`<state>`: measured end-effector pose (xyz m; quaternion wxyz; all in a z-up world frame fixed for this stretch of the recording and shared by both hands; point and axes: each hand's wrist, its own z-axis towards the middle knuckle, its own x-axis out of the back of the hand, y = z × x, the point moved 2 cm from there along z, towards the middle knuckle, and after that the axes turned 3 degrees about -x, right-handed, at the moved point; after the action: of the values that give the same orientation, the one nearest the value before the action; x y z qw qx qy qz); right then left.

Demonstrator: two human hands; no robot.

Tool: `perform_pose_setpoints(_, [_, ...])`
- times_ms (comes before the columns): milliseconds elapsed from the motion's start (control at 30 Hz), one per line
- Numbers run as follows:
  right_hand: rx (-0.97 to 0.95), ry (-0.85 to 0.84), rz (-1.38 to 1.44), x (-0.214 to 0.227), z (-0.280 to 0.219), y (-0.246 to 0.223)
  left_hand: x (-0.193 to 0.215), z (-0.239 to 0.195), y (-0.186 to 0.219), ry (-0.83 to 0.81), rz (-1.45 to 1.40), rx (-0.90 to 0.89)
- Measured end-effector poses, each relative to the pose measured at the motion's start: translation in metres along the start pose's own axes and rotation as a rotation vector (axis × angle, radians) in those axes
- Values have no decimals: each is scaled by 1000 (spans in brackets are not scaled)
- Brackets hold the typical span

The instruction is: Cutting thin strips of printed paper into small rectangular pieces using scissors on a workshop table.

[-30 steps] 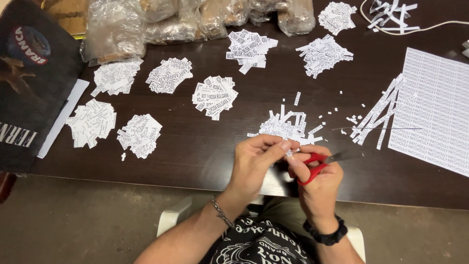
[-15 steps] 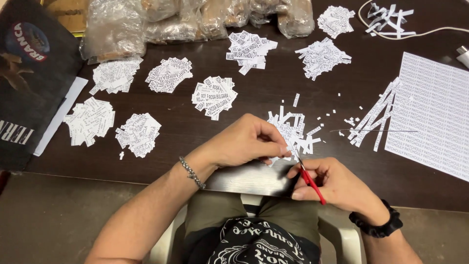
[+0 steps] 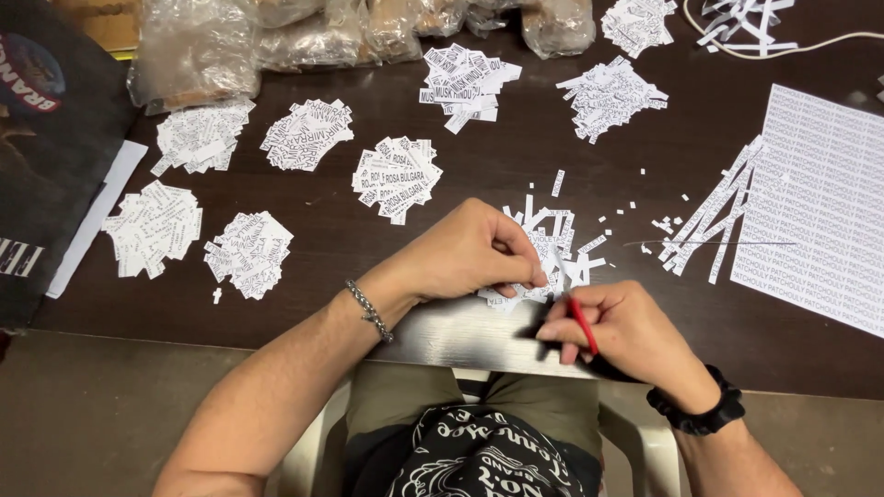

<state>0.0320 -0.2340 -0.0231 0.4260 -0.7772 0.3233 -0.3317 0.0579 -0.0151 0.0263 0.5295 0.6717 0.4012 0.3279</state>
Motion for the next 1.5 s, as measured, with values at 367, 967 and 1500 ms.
perform_pose_setpoints(367, [380,398,323,68,-50,79,15,9,-24,389,712,-356])
perform_pose_setpoints(967, [512,728,526,76,-91,134,-105,157,-37,107,1030,-577])
perform_pose_setpoints(1500, [491,721,570,76,-91,122,-138,170,-3,185,20,82])
